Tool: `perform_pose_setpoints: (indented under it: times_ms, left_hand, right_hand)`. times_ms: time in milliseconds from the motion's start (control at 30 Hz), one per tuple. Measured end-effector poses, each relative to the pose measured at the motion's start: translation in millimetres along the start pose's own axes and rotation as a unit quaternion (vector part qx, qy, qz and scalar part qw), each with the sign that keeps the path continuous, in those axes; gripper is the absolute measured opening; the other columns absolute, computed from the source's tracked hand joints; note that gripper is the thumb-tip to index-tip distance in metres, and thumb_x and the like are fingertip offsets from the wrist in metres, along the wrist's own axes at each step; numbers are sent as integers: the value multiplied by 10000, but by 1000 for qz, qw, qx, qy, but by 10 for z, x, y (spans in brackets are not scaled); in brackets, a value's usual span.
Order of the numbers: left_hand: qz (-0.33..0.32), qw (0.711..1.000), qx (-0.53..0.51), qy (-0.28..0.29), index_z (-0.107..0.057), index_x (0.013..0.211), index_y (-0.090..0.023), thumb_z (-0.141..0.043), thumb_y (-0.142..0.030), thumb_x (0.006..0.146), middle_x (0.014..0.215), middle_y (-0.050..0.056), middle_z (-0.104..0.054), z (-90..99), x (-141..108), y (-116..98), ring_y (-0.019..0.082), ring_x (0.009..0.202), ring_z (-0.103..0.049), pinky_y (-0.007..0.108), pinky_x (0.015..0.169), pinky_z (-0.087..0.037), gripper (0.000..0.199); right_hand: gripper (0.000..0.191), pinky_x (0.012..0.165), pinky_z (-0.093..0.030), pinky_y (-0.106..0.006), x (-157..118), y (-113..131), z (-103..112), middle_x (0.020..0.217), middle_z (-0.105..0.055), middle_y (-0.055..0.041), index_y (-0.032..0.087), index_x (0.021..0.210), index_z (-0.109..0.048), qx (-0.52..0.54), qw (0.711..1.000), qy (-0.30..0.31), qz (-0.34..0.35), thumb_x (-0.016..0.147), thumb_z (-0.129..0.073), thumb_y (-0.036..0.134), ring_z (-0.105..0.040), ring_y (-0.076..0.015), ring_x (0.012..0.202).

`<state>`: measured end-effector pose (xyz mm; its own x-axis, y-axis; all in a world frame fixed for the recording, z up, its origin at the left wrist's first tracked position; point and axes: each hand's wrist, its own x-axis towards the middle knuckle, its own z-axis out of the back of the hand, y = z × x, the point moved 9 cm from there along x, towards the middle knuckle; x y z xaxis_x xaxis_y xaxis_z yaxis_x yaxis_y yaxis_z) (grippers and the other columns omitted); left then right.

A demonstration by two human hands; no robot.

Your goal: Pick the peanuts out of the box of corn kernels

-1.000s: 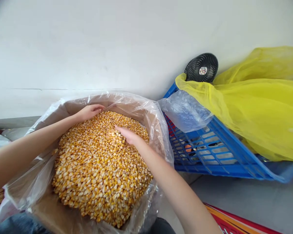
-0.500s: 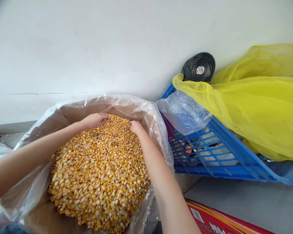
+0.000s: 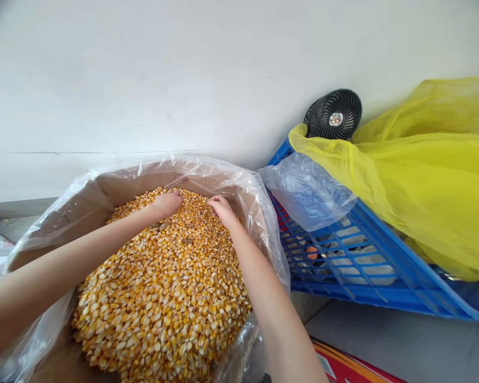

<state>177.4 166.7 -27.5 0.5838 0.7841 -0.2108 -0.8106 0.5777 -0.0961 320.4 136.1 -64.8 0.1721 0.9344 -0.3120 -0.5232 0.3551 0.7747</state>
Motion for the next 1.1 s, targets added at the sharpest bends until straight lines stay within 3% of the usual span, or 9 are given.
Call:
perform_pose_setpoints:
  times_ms: [200,267,333,500,667,767,867,967,1100]
  left_hand:
    - [56,994,-92,12,-605,863,-142,-416,-225,730,880,108,-632,111,39,196,215,811,-585,300,699,-454,245]
    - [48,990,-130,14,-585,901,-157,-371,-275,757,886,74,-634,192,47,258,175,779,-591,255,666,-462,284]
    - [33,987,-158,20,-554,962,-153,-290,-273,787,887,57,-632,270,33,301,141,734,-595,220,615,-465,338]
    - [21,988,-149,34,-545,994,-145,-239,-302,791,880,69,-630,391,-173,293,177,750,-595,277,650,-460,400]
    - [20,992,-46,118,-621,730,-141,-522,-446,607,799,130,-639,188,-518,59,303,800,-577,400,703,-420,344]
    - [12,988,-21,151,-615,672,-147,-571,-382,577,768,119,-639,114,-595,-25,280,785,-576,360,690,-415,257]
    - [-37,984,-80,157,-600,745,-175,-513,-429,626,782,64,-627,184,-552,-67,208,757,-554,287,663,-403,294]
    - [-84,937,-298,162,-550,742,-177,-411,-418,699,670,12,-559,327,-513,-89,135,606,-495,237,546,-378,282]
    - [-19,796,-575,189,-469,642,-174,-335,-384,742,507,-24,-396,339,-518,-3,89,430,-365,207,400,-296,268]
  right_hand:
    - [395,581,-431,-212,-135,243,-6,710,-543,-32,186,706,-462,221,974,56,-10,802,-145,401,-537,-113,653]
    - [408,540,-406,-220,-184,242,-75,644,-521,-18,186,648,-460,173,982,71,-10,791,-207,472,-503,-113,583]
    - [300,530,-372,-218,-237,276,-184,616,-512,2,179,659,-499,41,994,97,29,734,-406,454,-472,-108,555]
    - [174,598,-345,-212,-408,408,-524,727,-565,7,180,804,-569,-153,958,198,140,675,-555,296,-483,-111,645]
    - [213,585,-333,-207,-449,364,-614,747,-575,8,182,790,-575,-186,945,231,138,648,-589,339,-484,-116,661]
    - [182,563,-313,-205,-455,344,-608,696,-549,20,173,743,-565,-167,949,231,134,623,-603,304,-454,-103,628]
    - [207,510,-299,-201,-504,378,-552,670,-513,26,181,771,-542,-24,961,260,92,646,-557,345,-415,-87,568]
    - [189,466,-300,-196,-605,492,-452,688,-500,19,193,795,-507,198,933,298,39,689,-452,339,-403,-82,537]
    - [263,493,-345,-215,-684,630,-315,755,-519,-10,185,734,-490,362,883,296,30,719,-346,405,-441,-99,584]
